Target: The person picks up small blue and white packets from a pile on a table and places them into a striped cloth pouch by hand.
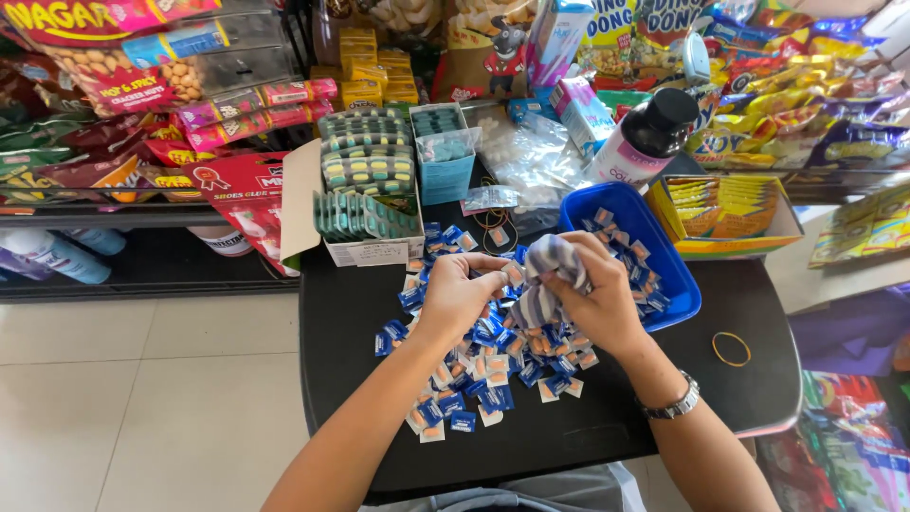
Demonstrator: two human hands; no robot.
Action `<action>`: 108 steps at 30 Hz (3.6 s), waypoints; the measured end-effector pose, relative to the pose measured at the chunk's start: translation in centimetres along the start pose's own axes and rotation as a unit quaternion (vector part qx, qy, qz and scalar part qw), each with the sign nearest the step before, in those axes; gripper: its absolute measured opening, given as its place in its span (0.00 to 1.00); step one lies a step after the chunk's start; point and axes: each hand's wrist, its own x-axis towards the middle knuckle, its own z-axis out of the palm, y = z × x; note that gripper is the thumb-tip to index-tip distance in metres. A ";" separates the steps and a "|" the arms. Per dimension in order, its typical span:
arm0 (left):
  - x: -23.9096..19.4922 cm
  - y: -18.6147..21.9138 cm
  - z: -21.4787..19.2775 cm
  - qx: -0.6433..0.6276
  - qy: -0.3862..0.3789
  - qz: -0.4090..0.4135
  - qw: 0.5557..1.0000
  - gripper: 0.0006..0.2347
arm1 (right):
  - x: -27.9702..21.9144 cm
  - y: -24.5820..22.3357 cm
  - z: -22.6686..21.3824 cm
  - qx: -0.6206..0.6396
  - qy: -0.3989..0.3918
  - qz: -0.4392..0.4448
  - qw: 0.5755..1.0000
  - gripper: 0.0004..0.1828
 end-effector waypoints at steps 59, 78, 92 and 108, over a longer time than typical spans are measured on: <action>0.4 -1.8 1.6 -0.202 -0.049 -0.015 0.978 0.05 | -0.6 -2.5 1.2 -0.031 0.059 -0.004 0.998 0.09; 1.0 -3.6 1.7 -0.283 -0.105 -0.052 0.952 0.06 | -0.2 -0.5 -0.7 0.013 0.027 0.022 0.999 0.09; 1.5 -2.6 0.8 -0.344 -0.034 -0.073 0.936 0.06 | 0.1 -2.1 -1.9 -0.074 -0.024 -0.047 0.996 0.14; 6.5 1.1 10.7 -0.165 -0.086 -0.067 0.980 0.10 | -3.8 7.2 -11.6 0.534 0.327 0.049 0.778 0.18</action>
